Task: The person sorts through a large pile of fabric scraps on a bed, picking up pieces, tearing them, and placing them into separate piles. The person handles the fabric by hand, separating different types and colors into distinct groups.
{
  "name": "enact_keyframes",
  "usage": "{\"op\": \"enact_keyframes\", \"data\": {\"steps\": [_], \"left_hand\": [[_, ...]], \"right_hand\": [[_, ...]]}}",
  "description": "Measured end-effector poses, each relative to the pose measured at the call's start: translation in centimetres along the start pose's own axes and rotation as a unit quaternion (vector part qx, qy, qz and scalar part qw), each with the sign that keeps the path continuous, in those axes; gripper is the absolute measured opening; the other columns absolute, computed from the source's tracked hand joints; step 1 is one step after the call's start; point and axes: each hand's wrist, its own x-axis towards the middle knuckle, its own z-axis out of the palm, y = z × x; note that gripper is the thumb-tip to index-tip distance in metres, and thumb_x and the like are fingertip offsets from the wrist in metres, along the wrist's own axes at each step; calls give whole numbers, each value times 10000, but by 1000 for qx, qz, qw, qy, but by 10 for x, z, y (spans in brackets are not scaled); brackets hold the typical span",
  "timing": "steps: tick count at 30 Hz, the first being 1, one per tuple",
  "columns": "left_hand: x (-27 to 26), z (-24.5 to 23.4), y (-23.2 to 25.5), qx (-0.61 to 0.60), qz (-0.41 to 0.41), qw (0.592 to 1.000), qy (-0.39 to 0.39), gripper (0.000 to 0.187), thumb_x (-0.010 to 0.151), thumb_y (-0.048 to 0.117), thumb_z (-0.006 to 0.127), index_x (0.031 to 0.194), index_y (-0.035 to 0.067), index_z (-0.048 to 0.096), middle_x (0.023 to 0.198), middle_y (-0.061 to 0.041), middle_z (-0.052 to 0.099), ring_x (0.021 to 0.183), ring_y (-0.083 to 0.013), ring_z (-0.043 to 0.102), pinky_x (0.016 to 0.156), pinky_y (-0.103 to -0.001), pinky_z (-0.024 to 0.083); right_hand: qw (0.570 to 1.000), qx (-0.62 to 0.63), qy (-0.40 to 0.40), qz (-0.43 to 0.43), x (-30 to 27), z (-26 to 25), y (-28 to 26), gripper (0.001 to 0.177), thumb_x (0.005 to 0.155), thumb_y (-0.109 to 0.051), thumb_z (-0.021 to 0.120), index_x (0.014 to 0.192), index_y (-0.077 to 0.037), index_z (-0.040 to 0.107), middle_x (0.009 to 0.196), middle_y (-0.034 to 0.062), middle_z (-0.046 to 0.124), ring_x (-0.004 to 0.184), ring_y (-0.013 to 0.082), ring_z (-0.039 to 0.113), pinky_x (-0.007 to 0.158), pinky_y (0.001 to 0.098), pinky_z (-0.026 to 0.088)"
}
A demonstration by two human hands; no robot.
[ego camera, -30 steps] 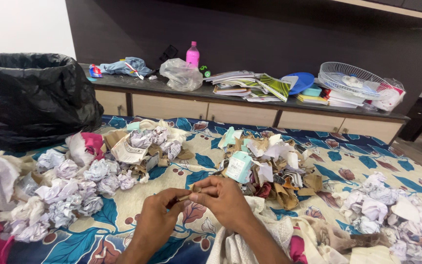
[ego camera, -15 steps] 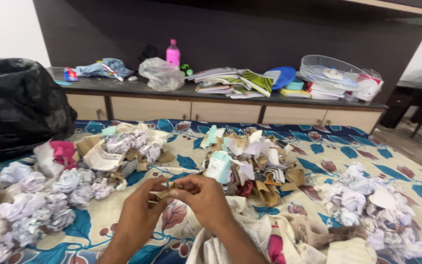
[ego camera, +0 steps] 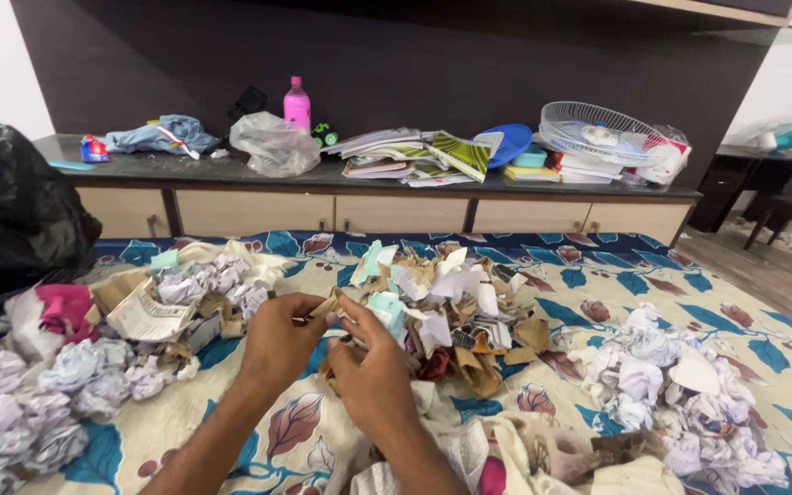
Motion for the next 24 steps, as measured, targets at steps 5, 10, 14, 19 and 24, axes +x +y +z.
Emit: {"op": "enact_keyframes", "data": {"steps": [5, 10, 14, 19, 24], "left_hand": [[36, 26, -28, 13, -7, 1000, 15, 281, 826, 152, 779, 1083, 39, 785, 931, -96, 807, 810, -164, 760, 736, -330, 581], [68, 50, -65, -11, -26, 1000, 6, 313, 819, 111, 747, 1120, 30, 778, 969, -117, 804, 840, -186, 749, 745, -332, 575], [84, 72, -87, -23, -34, 999, -17, 334, 826, 132, 756, 1137, 11, 764, 968, -141, 804, 854, -198, 748, 752, -330, 578], [85, 86, -97, -27, -83, 995, -45, 331, 872, 179, 733, 1150, 0, 748, 1007, -139, 795, 866, -194, 764, 775, -333, 599], [76, 78, -90, 22, -104, 990, -89, 349, 838, 156, 739, 1148, -3, 748, 1014, -153, 808, 843, -210, 765, 763, -348, 592]], "right_hand": [[999, 25, 10, 36, 1, 0, -2, 638, 853, -34, 576, 1479, -109, 478, 1430, 207, 585, 948, 160, 749, 720, 272, 581], [1000, 1, 21, 9, 6, -1, 10, 611, 850, -12, 546, 1457, -65, 498, 1425, 222, 580, 1332, 219, 599, 908, 316, 613], [999, 28, 33, 8, 13, -3, 19, 589, 848, -18, 530, 1436, -26, 486, 1438, 219, 580, 1387, 269, 569, 995, 342, 576], [996, 8, 42, 75, 16, -6, 24, 586, 860, -38, 525, 1445, -45, 479, 1448, 210, 555, 1399, 271, 543, 1061, 369, 516], [995, -25, 57, 78, 15, -8, 22, 531, 875, -30, 507, 1405, -61, 518, 1392, 150, 613, 1311, 219, 616, 1017, 356, 526]]}}
